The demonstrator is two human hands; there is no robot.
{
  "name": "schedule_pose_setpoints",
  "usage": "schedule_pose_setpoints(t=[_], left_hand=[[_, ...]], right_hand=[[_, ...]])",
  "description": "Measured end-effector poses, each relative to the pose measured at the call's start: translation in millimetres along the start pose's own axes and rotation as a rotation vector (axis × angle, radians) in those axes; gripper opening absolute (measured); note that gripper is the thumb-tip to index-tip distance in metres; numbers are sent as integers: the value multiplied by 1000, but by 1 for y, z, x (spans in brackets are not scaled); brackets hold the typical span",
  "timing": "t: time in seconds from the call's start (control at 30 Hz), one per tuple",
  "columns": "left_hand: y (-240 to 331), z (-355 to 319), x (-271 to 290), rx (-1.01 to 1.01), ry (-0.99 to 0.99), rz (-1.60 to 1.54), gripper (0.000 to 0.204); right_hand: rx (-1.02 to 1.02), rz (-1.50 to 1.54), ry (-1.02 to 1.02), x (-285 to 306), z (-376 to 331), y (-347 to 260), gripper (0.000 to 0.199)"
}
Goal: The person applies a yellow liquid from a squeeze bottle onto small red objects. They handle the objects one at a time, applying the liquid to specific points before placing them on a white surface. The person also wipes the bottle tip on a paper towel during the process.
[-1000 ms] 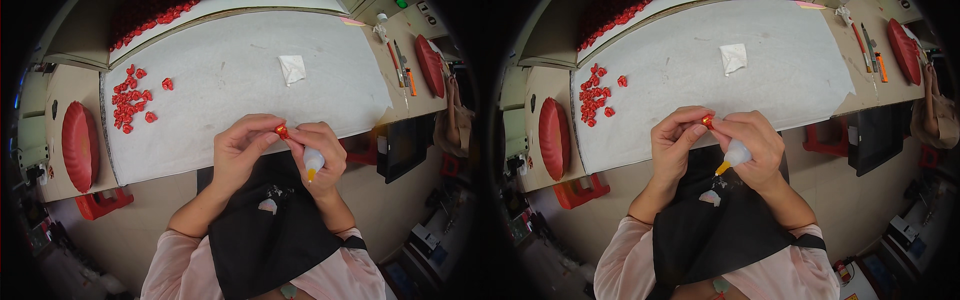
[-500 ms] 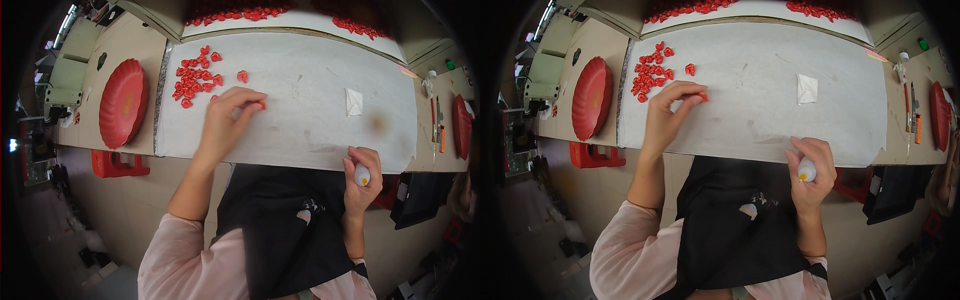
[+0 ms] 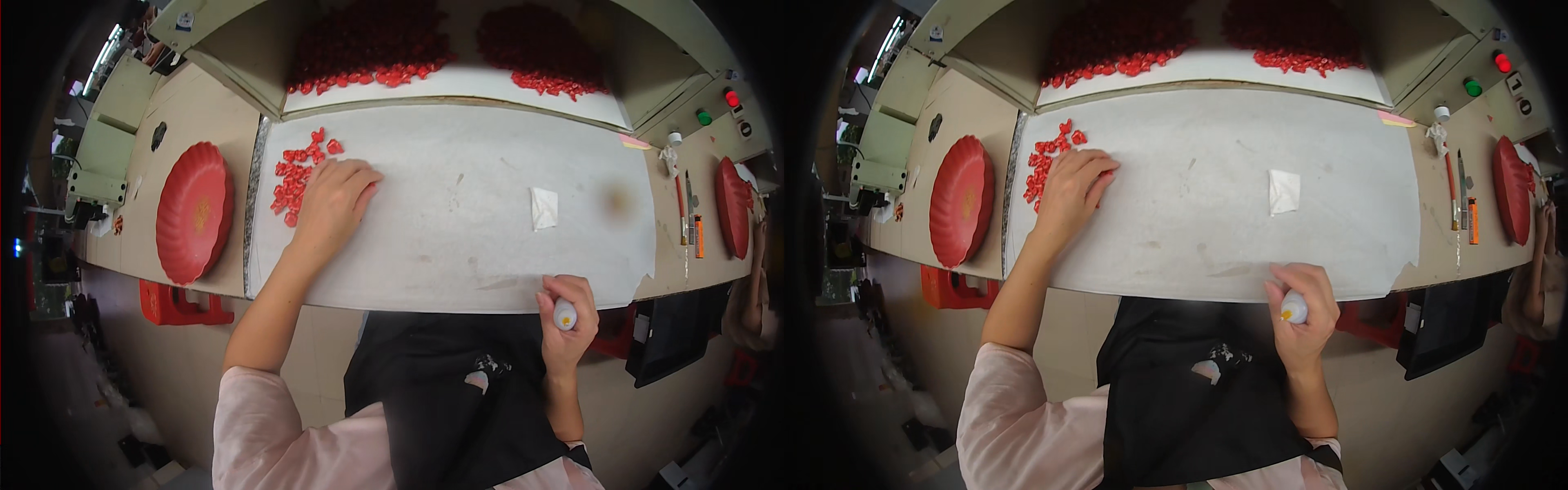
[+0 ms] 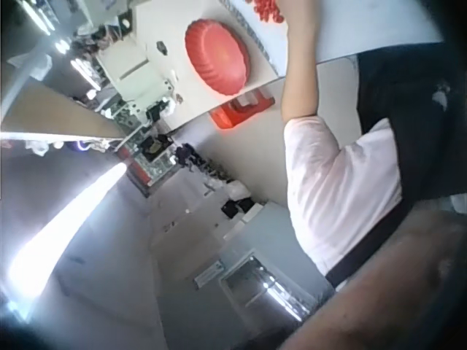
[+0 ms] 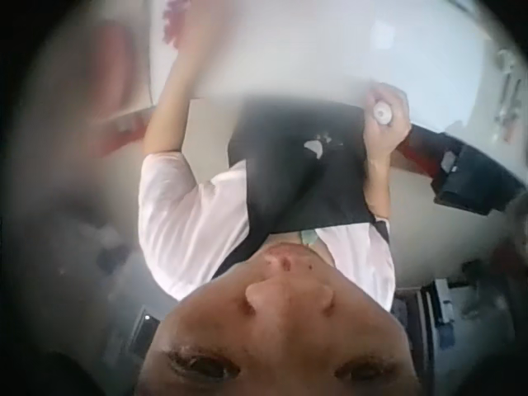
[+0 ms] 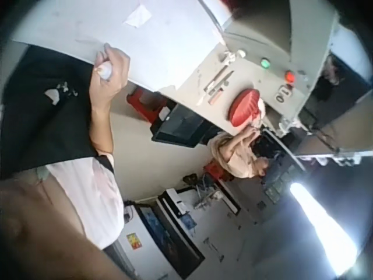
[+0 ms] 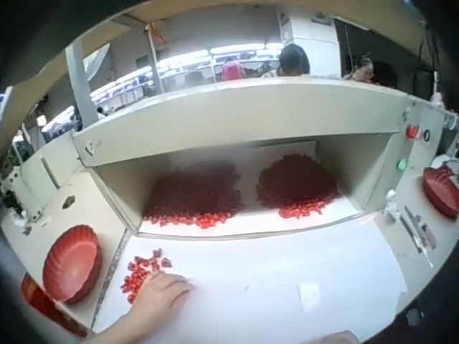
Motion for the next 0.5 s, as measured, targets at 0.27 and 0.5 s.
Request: schedule_pose_setpoints(t=[0.27,0.5], left_hand=[[6,100,14,-158,68,-74,16],[-86,254,-71,-194,66,419,32]], right_hand=[[-102,51,-8,7,9,18,20],[-96,116,28,36,13,30,18]])
Point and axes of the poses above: each hand's wrist, its own z-axis towards the middle knuckle, its own x-axis out of the back of the hand, y = z × x, the point moved 7 cm from there along z, towards the middle knuckle, and after that the axes turned 9 degrees about -z, right-handed, at the moved point
